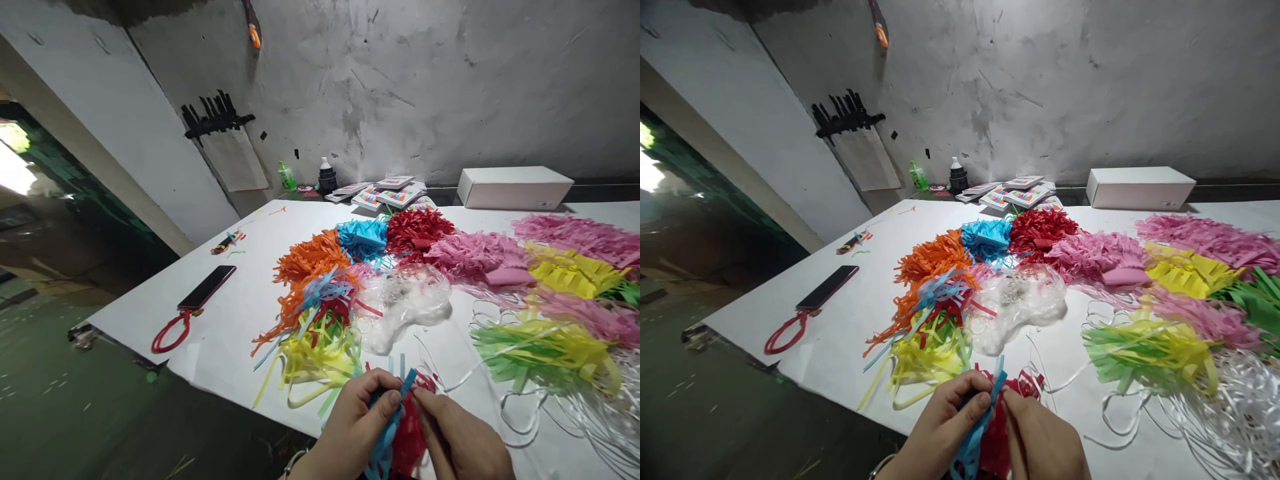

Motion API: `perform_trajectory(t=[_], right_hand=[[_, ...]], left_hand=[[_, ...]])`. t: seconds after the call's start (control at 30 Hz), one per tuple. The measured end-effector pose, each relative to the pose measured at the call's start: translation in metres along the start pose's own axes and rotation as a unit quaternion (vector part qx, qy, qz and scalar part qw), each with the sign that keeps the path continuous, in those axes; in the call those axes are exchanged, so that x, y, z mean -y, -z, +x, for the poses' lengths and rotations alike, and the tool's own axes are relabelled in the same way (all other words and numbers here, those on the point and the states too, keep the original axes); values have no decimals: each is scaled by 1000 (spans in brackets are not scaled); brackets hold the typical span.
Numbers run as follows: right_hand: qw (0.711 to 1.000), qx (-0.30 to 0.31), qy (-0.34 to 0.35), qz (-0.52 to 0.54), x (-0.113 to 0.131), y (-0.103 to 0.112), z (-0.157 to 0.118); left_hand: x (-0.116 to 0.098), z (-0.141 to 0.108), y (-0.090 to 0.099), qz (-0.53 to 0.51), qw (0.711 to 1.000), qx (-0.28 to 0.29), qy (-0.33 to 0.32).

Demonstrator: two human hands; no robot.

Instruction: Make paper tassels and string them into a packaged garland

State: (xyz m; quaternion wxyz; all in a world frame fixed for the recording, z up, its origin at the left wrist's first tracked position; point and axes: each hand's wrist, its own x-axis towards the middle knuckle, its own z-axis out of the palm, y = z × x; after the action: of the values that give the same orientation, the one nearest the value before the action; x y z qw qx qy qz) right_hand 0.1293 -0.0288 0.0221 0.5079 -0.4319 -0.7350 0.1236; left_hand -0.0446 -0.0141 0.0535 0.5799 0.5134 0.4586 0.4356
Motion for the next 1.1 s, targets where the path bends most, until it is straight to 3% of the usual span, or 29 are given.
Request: perform_trajectory(t=[0.13,0.23,0.3,0.4,0.47,0.6,0.77,0.87,1.1], right_hand=[[984,39,-147,92,4,4,7],[943,118,-241,199,5,7,12],[926,139,-268,226,5,8,14],[937,115,-265,198,4,8,17],[941,138,-246,190,2,10,19],[930,196,-235,206,-2,15,25],[947,169,-204,181,-7,18,25],[953,158,-189,176,-9,18,23],[931,200,-231,202,-9,18,29]], left_hand=[[-3,0,0,80,996,12,-36],[-5,1,0,147,986,28,-75],[-4,0,0,170,979,45,-104],[-3,0,0,188,970,54,-142],[-3,0,1,185,971,46,-145],[-4,1,3,97,993,18,-65],[-4,3,6,20,1000,5,12],[-3,4,6,71,997,16,-18],[-6,3,1,210,967,35,-141]])
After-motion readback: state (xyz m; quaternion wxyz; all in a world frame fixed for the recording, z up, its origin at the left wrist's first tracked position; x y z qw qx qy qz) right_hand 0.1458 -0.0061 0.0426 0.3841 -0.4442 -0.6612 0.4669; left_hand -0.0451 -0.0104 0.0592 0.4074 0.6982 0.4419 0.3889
